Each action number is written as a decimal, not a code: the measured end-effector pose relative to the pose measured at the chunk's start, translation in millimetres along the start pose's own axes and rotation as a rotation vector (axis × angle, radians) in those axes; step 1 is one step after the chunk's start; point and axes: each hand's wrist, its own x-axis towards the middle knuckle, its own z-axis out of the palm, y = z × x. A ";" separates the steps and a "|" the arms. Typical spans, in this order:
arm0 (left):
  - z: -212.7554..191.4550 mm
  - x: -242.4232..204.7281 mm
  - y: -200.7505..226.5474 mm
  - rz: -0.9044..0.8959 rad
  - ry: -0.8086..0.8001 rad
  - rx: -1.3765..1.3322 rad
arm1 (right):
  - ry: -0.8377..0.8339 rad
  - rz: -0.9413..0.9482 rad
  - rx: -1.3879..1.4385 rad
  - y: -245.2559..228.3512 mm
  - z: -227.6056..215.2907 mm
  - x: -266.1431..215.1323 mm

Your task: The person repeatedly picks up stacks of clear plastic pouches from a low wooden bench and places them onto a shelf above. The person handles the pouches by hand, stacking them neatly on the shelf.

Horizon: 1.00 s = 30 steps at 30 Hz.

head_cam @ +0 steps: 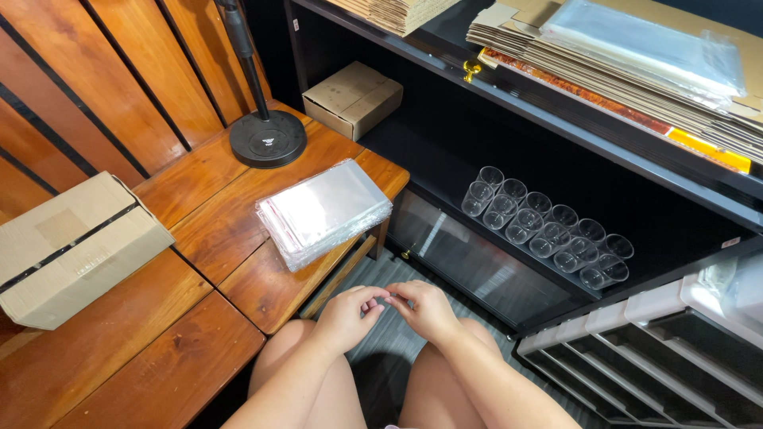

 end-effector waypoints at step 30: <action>4.4 3.4 -12.8 -0.002 0.030 0.028 | 0.064 0.026 0.022 17.4 4.7 -1.7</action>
